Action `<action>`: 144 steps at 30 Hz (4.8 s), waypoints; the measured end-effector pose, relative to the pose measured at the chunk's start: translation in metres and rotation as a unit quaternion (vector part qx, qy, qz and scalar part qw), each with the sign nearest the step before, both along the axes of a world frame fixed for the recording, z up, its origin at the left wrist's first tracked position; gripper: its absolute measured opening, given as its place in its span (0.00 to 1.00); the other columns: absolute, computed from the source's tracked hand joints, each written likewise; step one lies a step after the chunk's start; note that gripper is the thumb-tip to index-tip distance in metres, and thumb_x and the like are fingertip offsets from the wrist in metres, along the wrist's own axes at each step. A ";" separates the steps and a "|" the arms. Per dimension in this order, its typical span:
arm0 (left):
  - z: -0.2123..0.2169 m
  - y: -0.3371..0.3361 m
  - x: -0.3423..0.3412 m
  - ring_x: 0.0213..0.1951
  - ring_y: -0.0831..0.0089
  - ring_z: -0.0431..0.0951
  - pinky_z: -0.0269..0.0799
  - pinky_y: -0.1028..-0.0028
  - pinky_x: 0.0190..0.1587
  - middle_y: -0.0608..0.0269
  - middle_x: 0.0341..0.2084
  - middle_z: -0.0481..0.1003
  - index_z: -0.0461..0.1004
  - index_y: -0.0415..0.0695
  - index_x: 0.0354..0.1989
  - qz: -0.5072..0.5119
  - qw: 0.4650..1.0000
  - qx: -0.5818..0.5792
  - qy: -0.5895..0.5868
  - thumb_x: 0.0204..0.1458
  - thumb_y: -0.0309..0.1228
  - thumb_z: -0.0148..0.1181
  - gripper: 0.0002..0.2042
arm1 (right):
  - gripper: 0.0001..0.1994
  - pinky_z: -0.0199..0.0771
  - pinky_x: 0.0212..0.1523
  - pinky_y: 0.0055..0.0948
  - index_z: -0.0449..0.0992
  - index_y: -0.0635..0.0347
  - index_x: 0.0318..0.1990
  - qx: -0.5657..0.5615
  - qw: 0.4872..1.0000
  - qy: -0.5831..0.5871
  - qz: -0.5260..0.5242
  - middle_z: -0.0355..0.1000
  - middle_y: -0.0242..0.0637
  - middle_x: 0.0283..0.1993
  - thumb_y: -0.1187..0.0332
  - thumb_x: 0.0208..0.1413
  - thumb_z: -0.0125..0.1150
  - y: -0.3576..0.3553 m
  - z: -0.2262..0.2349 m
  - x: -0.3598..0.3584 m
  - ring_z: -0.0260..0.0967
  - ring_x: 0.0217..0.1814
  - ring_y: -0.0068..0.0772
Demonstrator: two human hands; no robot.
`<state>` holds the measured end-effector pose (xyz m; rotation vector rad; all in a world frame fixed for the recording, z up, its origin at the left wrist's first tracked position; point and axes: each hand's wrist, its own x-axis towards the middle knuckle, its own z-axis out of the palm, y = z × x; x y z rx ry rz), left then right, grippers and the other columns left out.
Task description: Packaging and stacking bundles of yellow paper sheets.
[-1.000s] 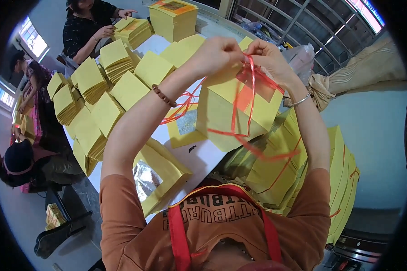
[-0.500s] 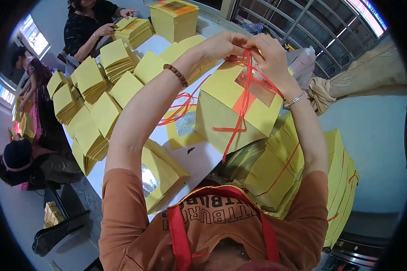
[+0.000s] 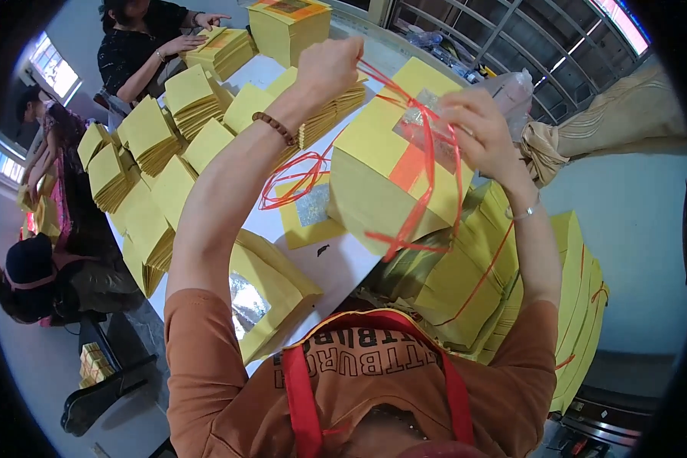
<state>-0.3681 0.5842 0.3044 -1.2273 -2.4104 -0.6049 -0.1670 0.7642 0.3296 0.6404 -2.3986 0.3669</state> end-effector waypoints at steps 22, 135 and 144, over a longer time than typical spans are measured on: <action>0.011 -0.148 -0.002 0.31 0.76 0.73 0.68 0.79 0.31 0.63 0.34 0.74 0.70 0.41 0.48 -0.092 0.932 0.193 -0.294 0.53 0.37 0.52 0.16 | 0.13 0.65 0.54 0.29 0.71 0.67 0.46 -0.137 0.984 0.045 -0.104 0.67 0.44 0.52 0.80 0.54 0.46 0.037 0.029 0.085 0.64 0.55 0.34; -0.103 -0.358 0.141 0.41 0.65 0.70 0.63 0.68 0.42 0.61 0.41 0.71 0.69 0.44 0.46 -0.513 0.845 0.117 -0.093 0.52 0.35 0.53 0.14 | 0.20 0.41 0.64 0.45 0.71 0.49 0.50 -0.146 0.877 -0.131 -0.438 0.62 0.36 0.55 0.56 0.49 0.57 -0.533 -0.147 0.152 0.53 0.63 0.38; -0.143 -0.292 0.143 0.38 0.62 0.71 0.62 0.64 0.38 0.60 0.37 0.69 0.60 0.64 0.59 -0.510 0.848 -0.134 0.051 0.55 0.47 0.45 0.22 | 0.23 0.26 0.60 0.68 0.71 0.35 0.52 -0.074 0.933 -0.221 -0.275 0.59 0.32 0.62 0.45 0.46 0.55 -0.546 -0.159 0.132 0.50 0.66 0.40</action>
